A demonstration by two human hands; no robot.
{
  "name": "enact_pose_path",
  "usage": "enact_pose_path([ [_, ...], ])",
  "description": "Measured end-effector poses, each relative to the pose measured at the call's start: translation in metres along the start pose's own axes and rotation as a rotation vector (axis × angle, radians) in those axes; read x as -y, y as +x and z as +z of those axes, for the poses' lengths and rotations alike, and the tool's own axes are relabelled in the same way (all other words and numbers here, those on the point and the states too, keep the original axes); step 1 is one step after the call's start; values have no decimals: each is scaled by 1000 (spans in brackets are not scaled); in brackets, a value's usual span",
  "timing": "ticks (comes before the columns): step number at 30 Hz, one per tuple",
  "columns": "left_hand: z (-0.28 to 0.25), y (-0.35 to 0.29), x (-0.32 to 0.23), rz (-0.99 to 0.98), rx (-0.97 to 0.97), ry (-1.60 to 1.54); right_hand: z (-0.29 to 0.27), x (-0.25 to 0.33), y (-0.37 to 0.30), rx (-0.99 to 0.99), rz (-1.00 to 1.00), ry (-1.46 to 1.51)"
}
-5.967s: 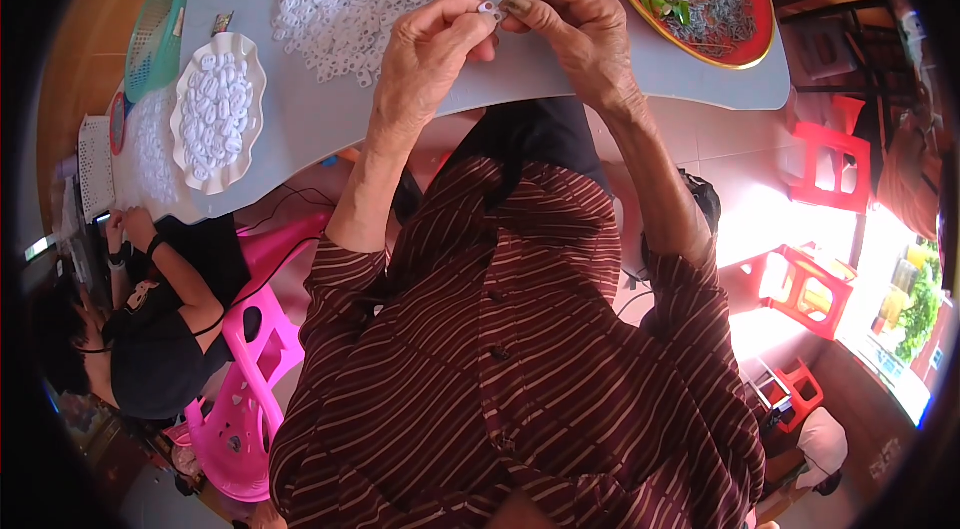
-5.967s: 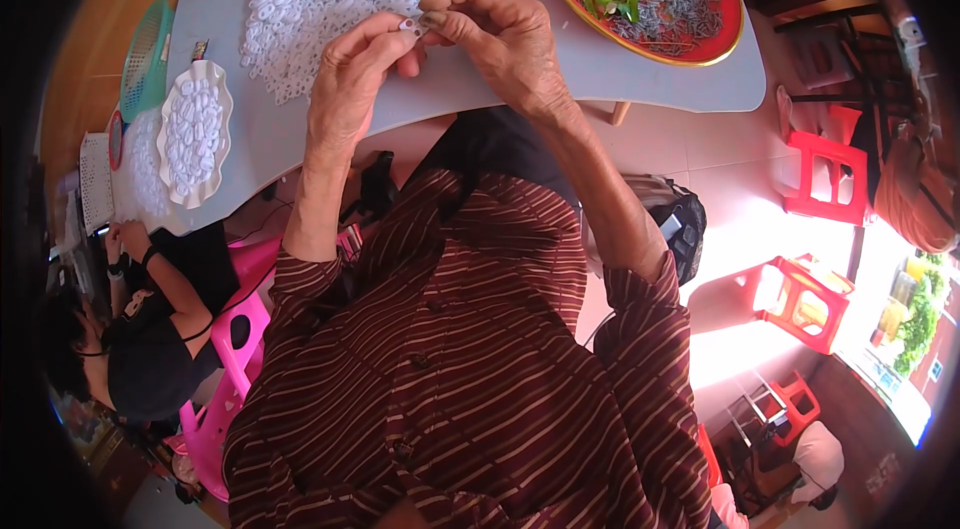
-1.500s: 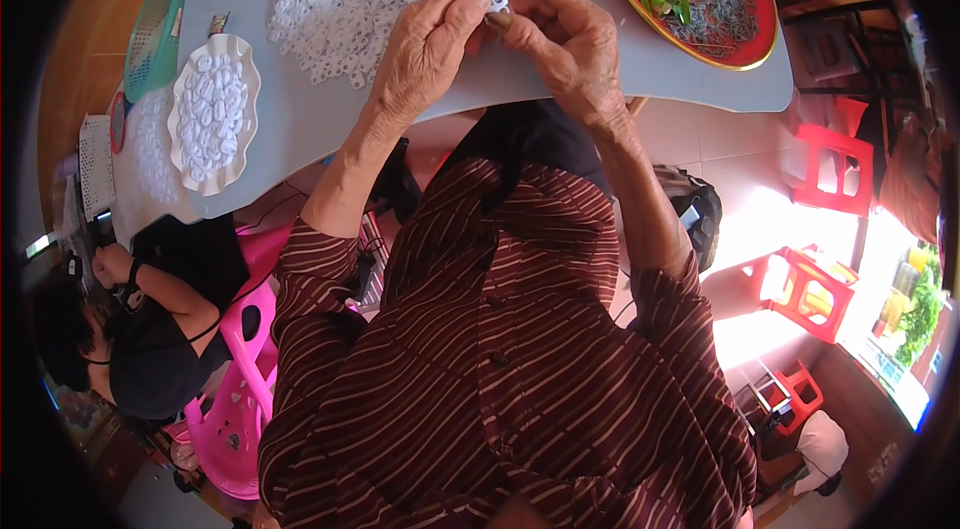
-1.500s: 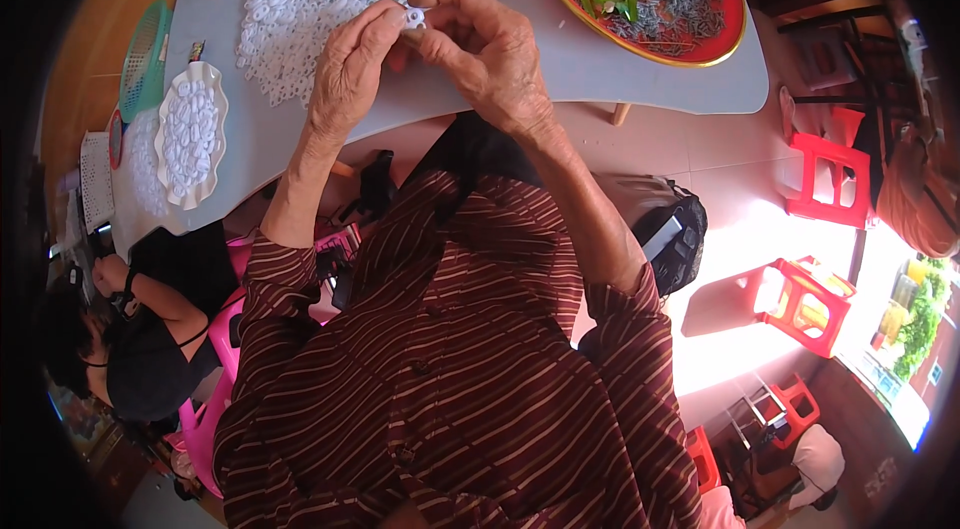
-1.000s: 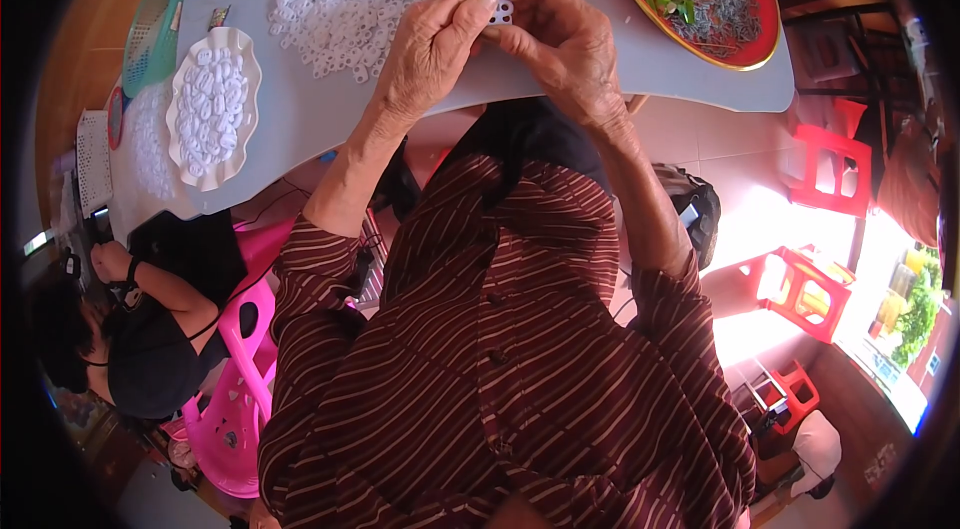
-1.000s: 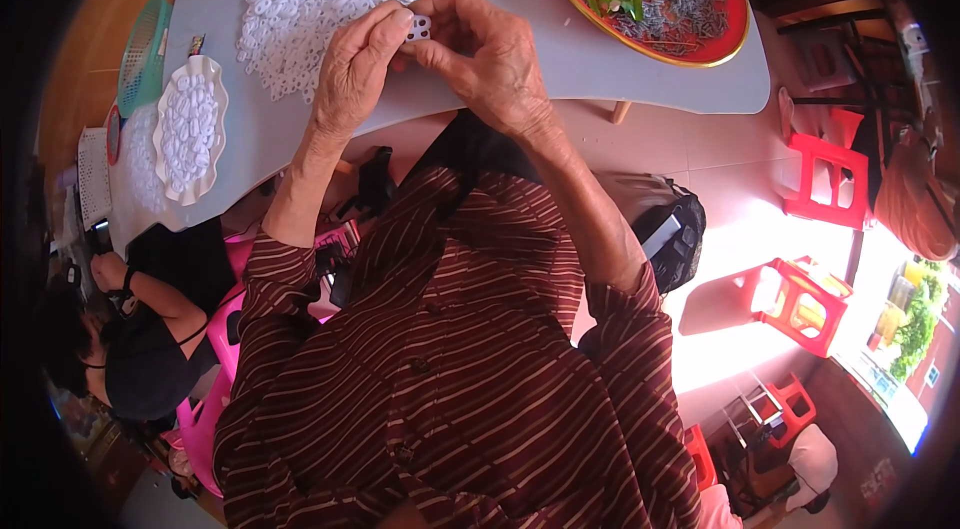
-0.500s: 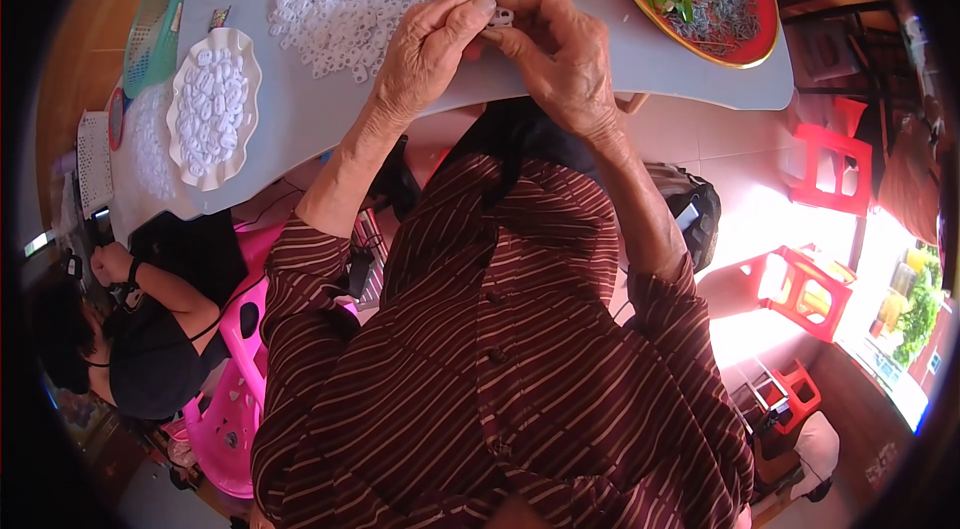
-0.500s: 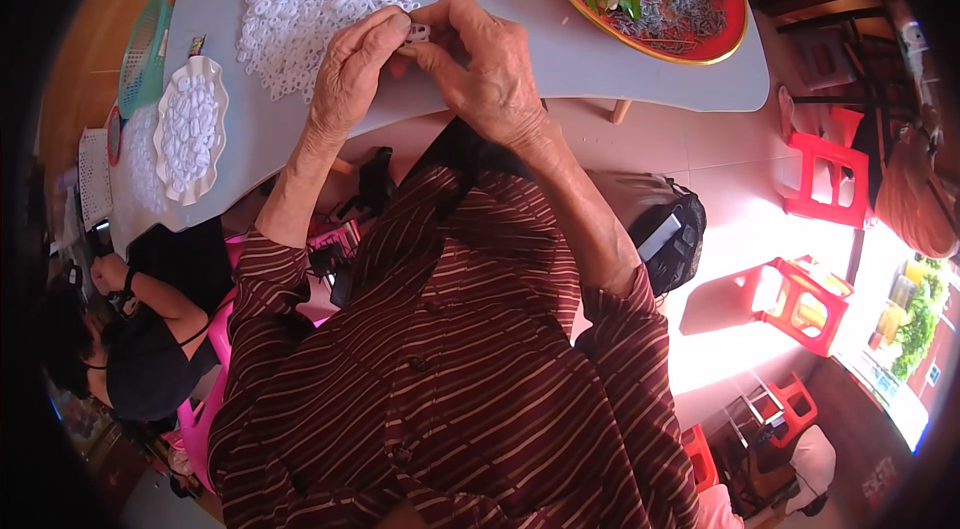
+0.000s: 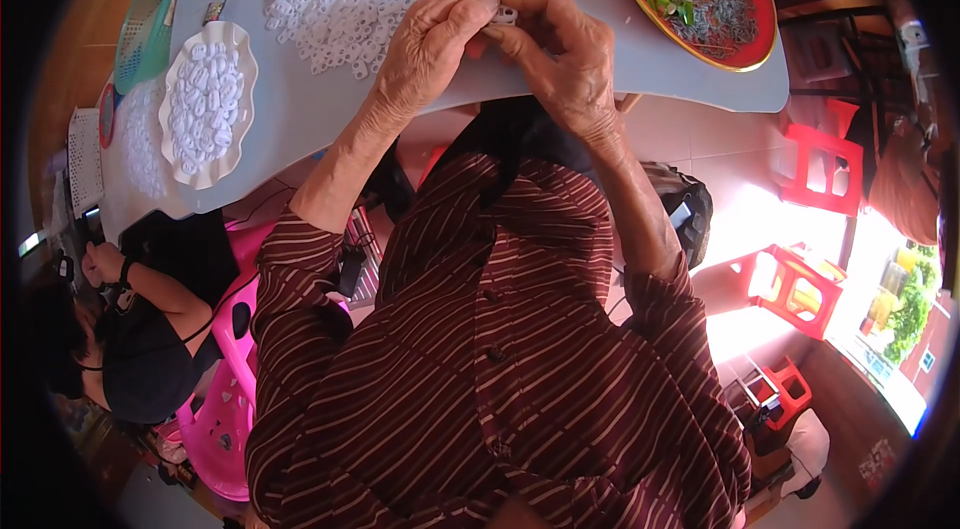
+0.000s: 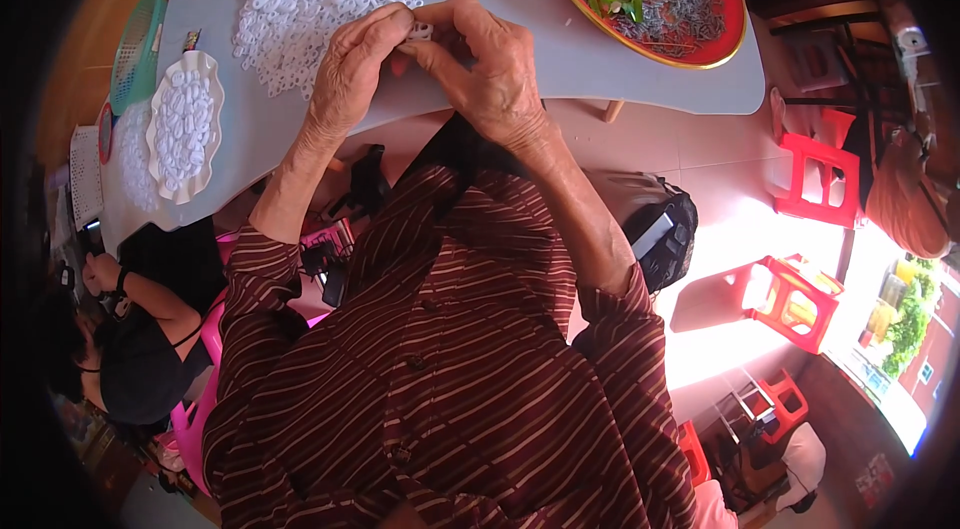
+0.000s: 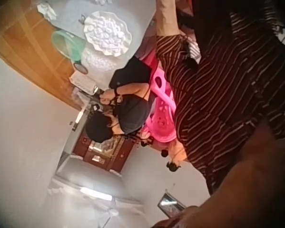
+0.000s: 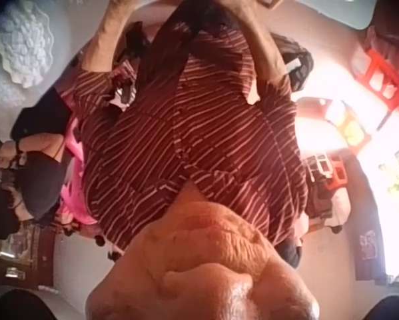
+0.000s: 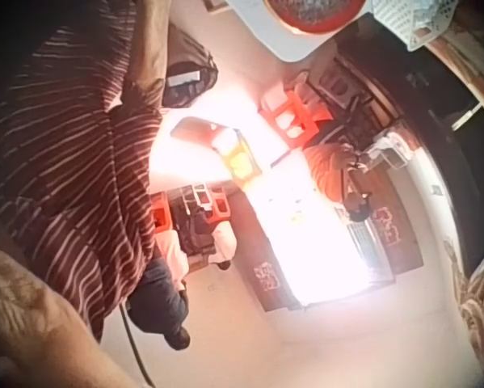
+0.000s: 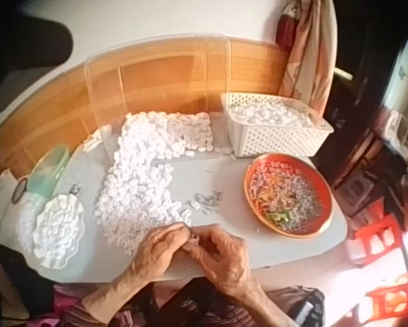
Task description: Manually assembling small white plastic rings with metal fasteners at a table.
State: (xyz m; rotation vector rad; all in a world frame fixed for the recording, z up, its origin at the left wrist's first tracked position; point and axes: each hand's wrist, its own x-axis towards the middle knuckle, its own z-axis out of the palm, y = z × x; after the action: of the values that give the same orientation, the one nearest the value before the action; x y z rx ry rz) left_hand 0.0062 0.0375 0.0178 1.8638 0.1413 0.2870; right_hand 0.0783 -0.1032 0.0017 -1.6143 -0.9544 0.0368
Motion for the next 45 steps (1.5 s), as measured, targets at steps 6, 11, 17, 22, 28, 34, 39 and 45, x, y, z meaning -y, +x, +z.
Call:
enact_pose_path([
  [6,1,-1,0,35,29,12,1,-4,-3,-24,4,17],
  [11,-1,-1,-1,-4,48,-3,3,2,0,-56,-35,32],
  [17,3,1,1,4,-25,-16,4,1,0,-39,14,107],
  [22,-1,0,0,11,23,4,2,-2,-1,0,27,52],
  [28,-1,2,-1,37,61,16,-1,3,1,-4,42,140],
  [34,2,0,3,63,14,-53,-3,10,2,-9,39,117],
  [39,10,-3,5,99,-117,-101,-4,10,3,27,213,403],
  [45,4,-9,1,60,-154,-234,-45,19,63,-31,55,123],
])
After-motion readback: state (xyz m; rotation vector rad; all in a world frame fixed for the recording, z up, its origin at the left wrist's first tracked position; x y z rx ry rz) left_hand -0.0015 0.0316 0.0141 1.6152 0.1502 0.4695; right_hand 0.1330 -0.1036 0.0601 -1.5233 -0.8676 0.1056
